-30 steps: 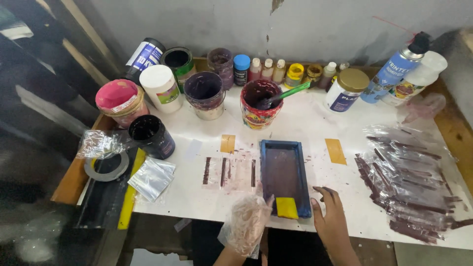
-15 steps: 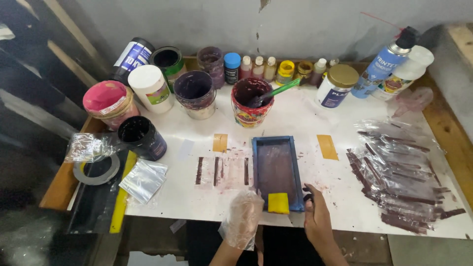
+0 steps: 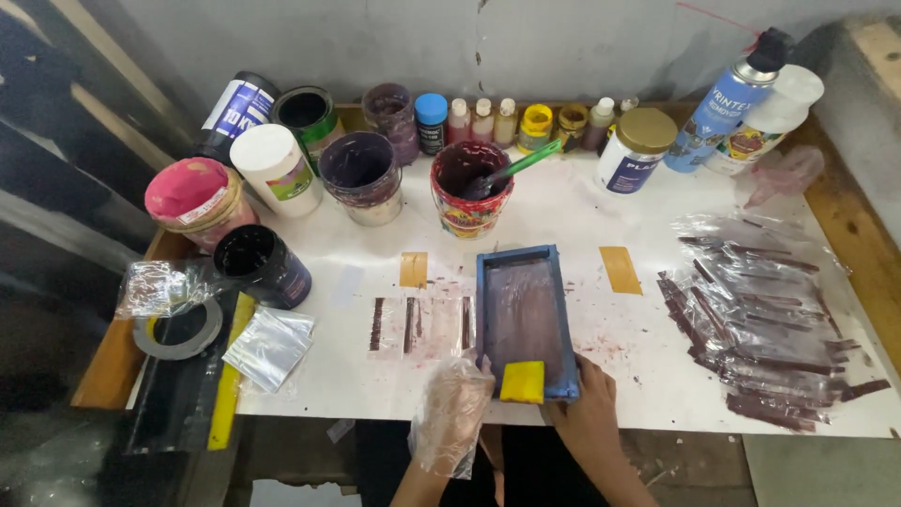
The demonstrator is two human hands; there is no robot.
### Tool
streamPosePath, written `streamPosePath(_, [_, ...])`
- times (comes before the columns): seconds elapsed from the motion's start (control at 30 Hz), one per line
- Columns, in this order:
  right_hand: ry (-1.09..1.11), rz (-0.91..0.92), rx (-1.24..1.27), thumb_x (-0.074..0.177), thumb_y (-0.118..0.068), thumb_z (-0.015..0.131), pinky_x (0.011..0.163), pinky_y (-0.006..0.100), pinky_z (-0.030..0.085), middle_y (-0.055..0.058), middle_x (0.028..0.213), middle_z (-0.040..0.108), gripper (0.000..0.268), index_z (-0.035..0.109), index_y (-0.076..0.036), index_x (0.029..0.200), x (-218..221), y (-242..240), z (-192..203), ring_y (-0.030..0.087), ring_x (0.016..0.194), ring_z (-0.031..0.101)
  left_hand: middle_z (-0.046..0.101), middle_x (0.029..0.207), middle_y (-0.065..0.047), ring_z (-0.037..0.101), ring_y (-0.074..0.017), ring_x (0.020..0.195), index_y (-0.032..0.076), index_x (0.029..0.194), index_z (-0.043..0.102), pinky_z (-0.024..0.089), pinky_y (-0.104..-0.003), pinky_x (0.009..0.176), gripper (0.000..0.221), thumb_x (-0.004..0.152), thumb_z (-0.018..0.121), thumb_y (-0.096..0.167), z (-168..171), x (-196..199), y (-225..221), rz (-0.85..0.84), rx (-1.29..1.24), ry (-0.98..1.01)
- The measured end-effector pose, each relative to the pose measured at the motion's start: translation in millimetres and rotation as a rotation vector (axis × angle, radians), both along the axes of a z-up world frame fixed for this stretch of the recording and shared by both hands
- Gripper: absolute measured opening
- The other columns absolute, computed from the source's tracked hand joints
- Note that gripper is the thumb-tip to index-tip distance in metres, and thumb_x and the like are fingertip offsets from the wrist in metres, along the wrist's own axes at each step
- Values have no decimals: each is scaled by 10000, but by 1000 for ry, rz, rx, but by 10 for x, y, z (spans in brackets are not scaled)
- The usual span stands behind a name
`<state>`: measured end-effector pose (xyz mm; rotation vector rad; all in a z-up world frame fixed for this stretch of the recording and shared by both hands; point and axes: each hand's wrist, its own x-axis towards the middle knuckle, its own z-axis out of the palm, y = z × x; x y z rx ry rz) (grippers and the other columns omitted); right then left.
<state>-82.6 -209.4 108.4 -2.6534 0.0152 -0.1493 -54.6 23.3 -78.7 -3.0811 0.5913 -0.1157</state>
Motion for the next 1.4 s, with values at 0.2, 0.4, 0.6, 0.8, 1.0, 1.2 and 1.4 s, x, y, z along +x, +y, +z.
streamPosePath(0.2, [96, -4, 58, 807, -551, 773, 1075, 474, 308, 92, 1347, 603, 716, 546, -198, 1387, 6, 250, -55, 327, 1284, 461, 518, 1459, -157, 569, -263, 1274, 111, 1510, 408, 479, -416, 1085, 579, 989, 621, 244, -57, -80, 188, -158, 405, -432])
streamPosePath(0.4, [-240, 104, -235, 824, -390, 741, 1085, 596, 379, 99, 1301, 631, 626, 517, -194, 1375, 129, 459, -532, 426, 1250, 551, 515, 1481, -148, 559, -266, 1316, 112, 1540, 385, 449, -423, 1137, 652, 973, 655, 286, -915, 4, 88, -159, 641, -586])
streamPosePath(0.6, [312, -144, 575, 984, -358, 593, 1210, 442, 331, 47, 1454, 519, 502, 421, -209, 1431, 286, 736, 74, 231, 1367, 497, 517, 1442, -147, 543, -272, 1304, 145, 1531, 424, 433, -471, 1139, 515, 1067, 604, 276, -1234, 26, 7, 31, 638, -877])
streamPosePath(0.8, [321, -195, 598, 982, -331, 609, 1130, 416, 385, 53, 1367, 548, 403, 462, -189, 1329, 357, 923, 552, 220, 1265, 536, 706, 821, -74, 675, -281, 721, 143, 1080, 737, 566, -416, 710, 410, 988, 564, 503, -283, 93, -283, 442, -361, -553])
streamPosePath(1.0, [327, -236, 621, 980, -304, 625, 1051, 391, 440, 59, 1280, 577, 306, 503, -169, 1227, 413, 993, 790, 208, 1163, 575, 646, 1203, -134, 645, -277, 1096, 123, 1322, 579, 522, -420, 976, 404, 1026, 683, 376, -1552, 38, -305, 683, 625, -1032])
streamPosePath(1.2, [333, -273, 641, 978, -276, 641, 973, 365, 494, 64, 1192, 607, 217, 544, -149, 1125, 446, 979, 904, 196, 1062, 615, 616, 1318, -144, 619, -266, 1213, 135, 1382, 523, 495, -417, 1073, 523, 989, 716, 421, -1465, -22, -281, 843, 603, -1040])
streamPosePath(1.4, [338, -312, 665, 976, -249, 657, 894, 339, 548, 70, 1105, 636, 147, 585, -129, 1023, 422, 842, 764, 184, 960, 654, 595, 1292, -124, 587, -250, 1197, 168, 1340, 514, 469, -410, 1091, 650, 890, 700, 598, -1245, -2, -123, 975, -122, -730])
